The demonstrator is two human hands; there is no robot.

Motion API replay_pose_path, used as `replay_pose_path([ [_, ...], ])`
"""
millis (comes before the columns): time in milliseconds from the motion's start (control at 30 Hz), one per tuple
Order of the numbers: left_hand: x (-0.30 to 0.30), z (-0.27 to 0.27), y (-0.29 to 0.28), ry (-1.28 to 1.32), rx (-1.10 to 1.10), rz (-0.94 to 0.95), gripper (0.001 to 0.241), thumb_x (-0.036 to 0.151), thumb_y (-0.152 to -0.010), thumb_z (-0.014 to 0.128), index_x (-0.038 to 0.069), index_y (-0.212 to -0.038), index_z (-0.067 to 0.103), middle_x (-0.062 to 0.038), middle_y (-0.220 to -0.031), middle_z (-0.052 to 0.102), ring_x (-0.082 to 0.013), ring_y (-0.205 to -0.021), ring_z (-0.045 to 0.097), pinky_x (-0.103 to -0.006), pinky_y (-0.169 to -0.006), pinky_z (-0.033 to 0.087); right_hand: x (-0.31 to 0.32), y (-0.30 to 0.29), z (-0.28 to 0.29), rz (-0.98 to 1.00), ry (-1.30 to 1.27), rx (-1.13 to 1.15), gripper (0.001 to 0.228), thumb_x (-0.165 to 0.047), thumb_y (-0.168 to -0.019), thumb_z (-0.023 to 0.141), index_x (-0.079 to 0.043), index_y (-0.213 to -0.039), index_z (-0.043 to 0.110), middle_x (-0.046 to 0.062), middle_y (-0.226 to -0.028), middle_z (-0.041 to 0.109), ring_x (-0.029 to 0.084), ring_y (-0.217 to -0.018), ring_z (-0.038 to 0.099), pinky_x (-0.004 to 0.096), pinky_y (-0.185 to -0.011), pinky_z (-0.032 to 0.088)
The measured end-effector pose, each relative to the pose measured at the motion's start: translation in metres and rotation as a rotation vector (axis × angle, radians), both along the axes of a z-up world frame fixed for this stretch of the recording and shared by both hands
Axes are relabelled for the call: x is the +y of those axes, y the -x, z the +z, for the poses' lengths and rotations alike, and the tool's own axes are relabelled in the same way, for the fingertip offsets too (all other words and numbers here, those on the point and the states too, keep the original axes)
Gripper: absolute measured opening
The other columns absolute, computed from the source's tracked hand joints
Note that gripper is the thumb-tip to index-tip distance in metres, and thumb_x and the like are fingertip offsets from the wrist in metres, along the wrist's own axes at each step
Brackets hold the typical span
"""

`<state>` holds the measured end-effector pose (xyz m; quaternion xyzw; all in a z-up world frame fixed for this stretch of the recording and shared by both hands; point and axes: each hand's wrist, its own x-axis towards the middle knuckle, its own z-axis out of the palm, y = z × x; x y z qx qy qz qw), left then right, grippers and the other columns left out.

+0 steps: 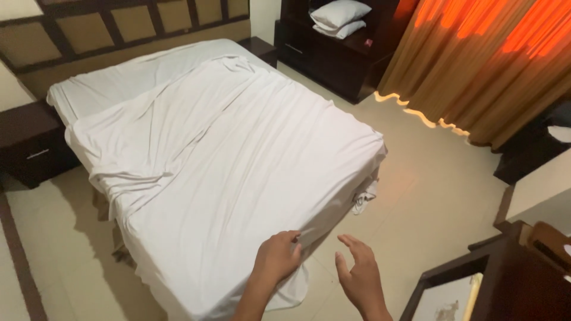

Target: The person smooths and adjusts a white fitted sheet on a bed, repeatedly pulling and tucking the fabric around the corners and edges. The person moves around the bed to reach different sides, ensuring the sheet is evenly spread and secured.

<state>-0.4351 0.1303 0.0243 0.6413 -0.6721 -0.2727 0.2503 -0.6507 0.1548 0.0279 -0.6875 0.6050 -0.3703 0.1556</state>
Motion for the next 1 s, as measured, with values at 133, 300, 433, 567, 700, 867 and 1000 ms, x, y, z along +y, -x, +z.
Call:
replay_pose_path([
  [133,-0.023,0.008,0.000,-0.065,0.030,0.035,0.035,0.023,-0.090,0.066,0.014,-0.124,0.070,-0.006,-0.117,0.073,-0.0287,-0.109,0.068,-0.0403,-0.096,0.053,-0.026,-0.004,-0.002,0.026,-0.011,0.013,0.041,-0.018,-0.086,0.070,-0.011,-0.126,0.069,0.011,-0.133,0.068,0.031,-0.129,0.058,0.041,-0.109,0.044],
  [300,-0.075,-0.003,0.016,0.019,0.060,-0.009,0.036,0.022,-0.088,0.066,0.014,-0.123,0.070,-0.005,-0.115,0.074,-0.0273,-0.107,0.069,-0.0397,-0.094,0.054,-0.068,0.001,0.007,0.062,0.029,0.020,0.040,-0.016,-0.085,0.071,-0.011,-0.125,0.069,0.011,-0.132,0.068,0.031,-0.130,0.057,0.041,-0.109,0.044],
  [433,-0.107,0.010,0.031,0.040,0.065,-0.063,0.036,0.022,-0.089,0.067,0.013,-0.123,0.070,-0.006,-0.115,0.074,-0.0275,-0.108,0.068,-0.0405,-0.094,0.053,-0.095,0.011,0.014,0.025,0.028,0.010,0.041,-0.015,-0.084,0.071,-0.011,-0.125,0.070,0.011,-0.133,0.068,0.031,-0.130,0.057,0.041,-0.108,0.044],
  [567,-0.134,0.013,0.039,0.037,0.062,-0.097,0.036,0.022,-0.090,0.066,0.013,-0.124,0.070,-0.006,-0.116,0.074,-0.0273,-0.108,0.068,-0.0403,-0.094,0.053,-0.120,0.022,0.011,-0.004,0.058,0.018,0.041,-0.016,-0.084,0.071,-0.012,-0.125,0.069,0.010,-0.133,0.068,0.031,-0.129,0.058,0.041,-0.109,0.044],
  [700,-0.155,0.010,0.047,0.049,0.005,-0.096,0.035,0.025,-0.092,0.066,0.013,-0.124,0.069,-0.006,-0.116,0.074,-0.0271,-0.109,0.068,-0.0405,-0.095,0.053,-0.146,0.033,-0.001,0.020,0.031,0.021,0.041,-0.016,-0.085,0.070,-0.013,-0.126,0.069,0.010,-0.135,0.067,0.031,-0.131,0.056,0.042,-0.109,0.043],
  [867,-0.182,0.025,0.057,-0.010,-0.011,-0.037,0.037,0.024,-0.092,0.065,0.014,-0.127,0.068,-0.005,-0.118,0.072,-0.0259,-0.111,0.066,-0.0405,-0.097,0.052,-0.196,0.046,-0.009,0.071,0.008,0.054,0.043,-0.018,-0.085,0.070,-0.016,-0.127,0.069,0.009,-0.138,0.066,0.030,-0.132,0.055,0.042,-0.111,0.041],
  [1000,-0.204,0.023,0.075,0.008,-0.025,0.043,0.036,0.025,-0.093,0.064,0.014,-0.127,0.067,-0.005,-0.119,0.072,-0.0251,-0.114,0.066,-0.0406,-0.098,0.051,-0.229,0.061,-0.003,0.141,0.056,0.052,0.043,-0.019,-0.085,0.071,-0.016,-0.128,0.069,0.009,-0.137,0.066,0.029,-0.133,0.055,0.042,-0.112,0.041],
])
